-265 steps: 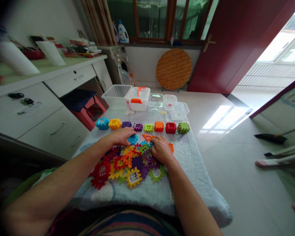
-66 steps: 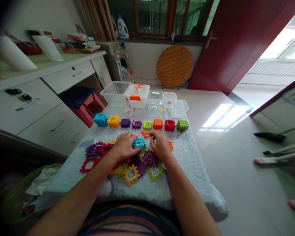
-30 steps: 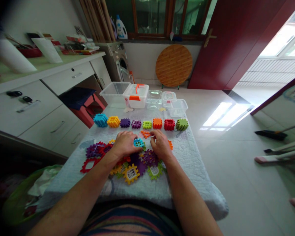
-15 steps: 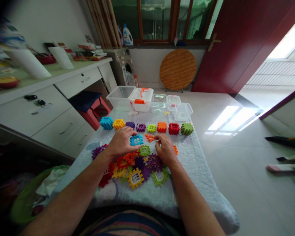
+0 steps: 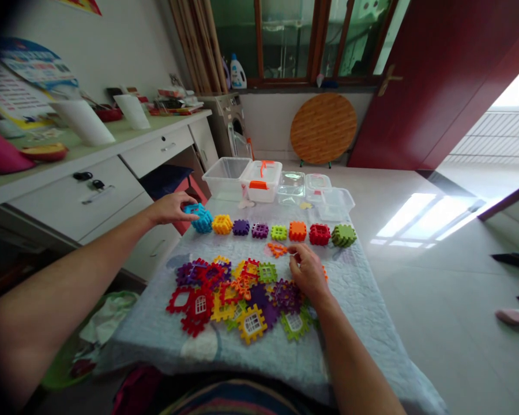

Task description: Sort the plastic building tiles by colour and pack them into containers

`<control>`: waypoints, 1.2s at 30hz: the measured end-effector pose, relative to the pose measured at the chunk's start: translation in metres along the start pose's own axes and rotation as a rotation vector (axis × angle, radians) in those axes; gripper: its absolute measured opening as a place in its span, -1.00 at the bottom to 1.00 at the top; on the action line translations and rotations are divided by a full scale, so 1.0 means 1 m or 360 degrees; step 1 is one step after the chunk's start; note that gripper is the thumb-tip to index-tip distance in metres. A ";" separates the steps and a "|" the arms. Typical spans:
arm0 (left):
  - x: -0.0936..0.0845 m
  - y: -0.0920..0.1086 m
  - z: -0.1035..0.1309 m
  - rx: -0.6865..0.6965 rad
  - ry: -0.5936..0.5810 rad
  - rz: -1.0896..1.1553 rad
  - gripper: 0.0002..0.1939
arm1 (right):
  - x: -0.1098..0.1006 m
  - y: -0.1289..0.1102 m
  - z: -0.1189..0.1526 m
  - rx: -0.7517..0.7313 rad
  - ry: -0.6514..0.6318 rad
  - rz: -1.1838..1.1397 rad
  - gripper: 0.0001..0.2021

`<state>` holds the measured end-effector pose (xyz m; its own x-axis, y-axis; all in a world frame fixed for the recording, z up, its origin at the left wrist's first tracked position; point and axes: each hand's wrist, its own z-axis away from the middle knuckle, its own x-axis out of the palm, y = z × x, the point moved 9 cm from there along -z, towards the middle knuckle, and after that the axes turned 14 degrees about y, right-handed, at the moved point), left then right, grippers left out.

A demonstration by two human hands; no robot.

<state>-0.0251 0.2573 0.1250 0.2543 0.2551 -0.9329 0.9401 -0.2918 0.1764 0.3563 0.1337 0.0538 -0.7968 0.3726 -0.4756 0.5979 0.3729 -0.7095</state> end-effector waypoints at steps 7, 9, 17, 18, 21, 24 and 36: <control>0.025 -0.007 -0.007 0.0034 -0.0181 -0.0040 -0.29 | 0.002 0.007 0.001 0.0014 -0.0026 0.0028 -0.81; 0.027 -0.009 -0.007 0.0052 -0.0190 -0.0003 -0.27 | 0.003 0.007 0.001 0.0008 -0.0035 0.0034 -0.81; 0.040 -0.012 -0.006 0.0072 -0.0317 0.0068 -0.20 | 0.003 0.008 0.000 0.0012 -0.0044 0.0024 -0.82; 0.042 -0.012 -0.005 0.0072 -0.0341 0.0051 -0.18 | 0.003 0.008 0.000 0.0011 -0.0043 0.0026 -0.82; 0.046 -0.012 -0.006 0.0066 -0.0385 0.0016 -0.21 | 0.003 0.008 0.000 0.0006 -0.0040 0.0028 -0.82; 0.047 -0.012 -0.008 0.0078 -0.0398 -0.0005 -0.23 | 0.003 0.007 0.000 0.0002 -0.0034 0.0032 -0.81; 0.057 -0.011 -0.008 0.0167 -0.0548 -0.0138 -0.24 | 0.002 0.007 0.000 0.0005 -0.0037 0.0057 -0.80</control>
<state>-0.0192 0.2825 0.0723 0.0667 -0.0368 -0.9971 0.9219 -0.3800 0.0757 0.3587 0.1371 0.0474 -0.7768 0.3657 -0.5127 0.6258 0.3573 -0.6933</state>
